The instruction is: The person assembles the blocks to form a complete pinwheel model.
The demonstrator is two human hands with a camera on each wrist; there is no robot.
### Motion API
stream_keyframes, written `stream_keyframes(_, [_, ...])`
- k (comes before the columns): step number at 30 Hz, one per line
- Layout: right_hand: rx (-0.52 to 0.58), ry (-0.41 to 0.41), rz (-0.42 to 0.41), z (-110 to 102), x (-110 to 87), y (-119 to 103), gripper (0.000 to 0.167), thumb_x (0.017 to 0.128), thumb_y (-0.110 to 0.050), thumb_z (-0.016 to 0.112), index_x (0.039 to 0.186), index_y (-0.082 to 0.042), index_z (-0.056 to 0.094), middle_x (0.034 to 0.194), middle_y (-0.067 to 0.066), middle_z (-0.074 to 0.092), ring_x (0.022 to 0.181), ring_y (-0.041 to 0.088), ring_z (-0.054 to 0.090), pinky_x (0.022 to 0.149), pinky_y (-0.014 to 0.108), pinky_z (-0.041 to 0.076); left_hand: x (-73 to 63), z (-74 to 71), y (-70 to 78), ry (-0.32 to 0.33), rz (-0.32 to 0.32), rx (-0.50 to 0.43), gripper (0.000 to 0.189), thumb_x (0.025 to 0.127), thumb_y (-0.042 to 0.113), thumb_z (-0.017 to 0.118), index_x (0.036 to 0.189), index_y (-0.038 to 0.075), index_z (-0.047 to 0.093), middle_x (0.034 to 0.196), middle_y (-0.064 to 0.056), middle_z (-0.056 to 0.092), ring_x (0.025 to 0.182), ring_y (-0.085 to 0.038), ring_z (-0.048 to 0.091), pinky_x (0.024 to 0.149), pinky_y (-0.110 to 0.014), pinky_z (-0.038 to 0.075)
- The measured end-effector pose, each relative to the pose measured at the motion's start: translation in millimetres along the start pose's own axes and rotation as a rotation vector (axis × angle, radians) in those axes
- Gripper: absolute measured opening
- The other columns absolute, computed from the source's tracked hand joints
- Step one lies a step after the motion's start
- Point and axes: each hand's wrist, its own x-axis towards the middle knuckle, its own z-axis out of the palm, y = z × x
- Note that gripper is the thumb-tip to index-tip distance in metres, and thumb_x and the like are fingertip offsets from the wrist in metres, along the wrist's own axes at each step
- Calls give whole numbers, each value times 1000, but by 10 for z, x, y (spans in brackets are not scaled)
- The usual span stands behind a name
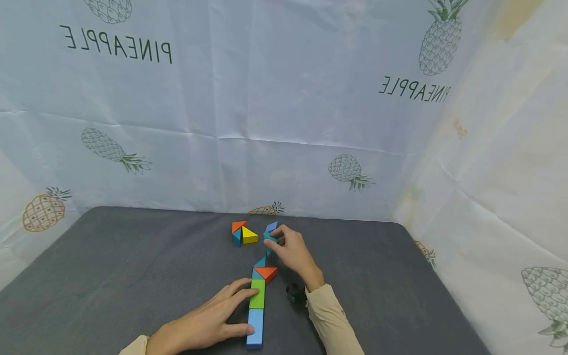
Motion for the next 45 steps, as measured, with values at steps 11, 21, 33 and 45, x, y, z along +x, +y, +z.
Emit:
stream_keyframes(11, [63,-9,-6,115,4,-35,23,96,-22,67,113,-7,63,110,10,68,93,23,70,77,35,58,-1,-6,2,-2,2,-9,72,91,63,57,149,21,43,156,-7,31,133,-31,43,100,-54,46])
stream_keyframes(21, [84,-56,-32,208,-7,-24,25,97,-24,65,115,-6,61,112,12,67,97,26,70,80,37,57,-5,4,-12,12,25,9,73,91,63,57,148,19,44,156,-7,32,132,-31,44,100,-52,47])
stream_keyframes(33, [55,-91,-3,296,8,27,26,98,-27,64,115,-8,62,111,11,66,93,20,68,76,32,56,-15,-3,-22,8,34,1,73,92,63,56,149,19,43,156,-8,31,132,-31,44,100,-52,46])
stream_keyframes(45, [27,-49,33,263,-10,55,21,99,-24,62,109,-5,64,107,11,68,93,23,68,77,37,56,-11,2,-30,12,40,1,73,92,63,56,149,19,43,156,-8,32,132,-30,44,101,-51,46])
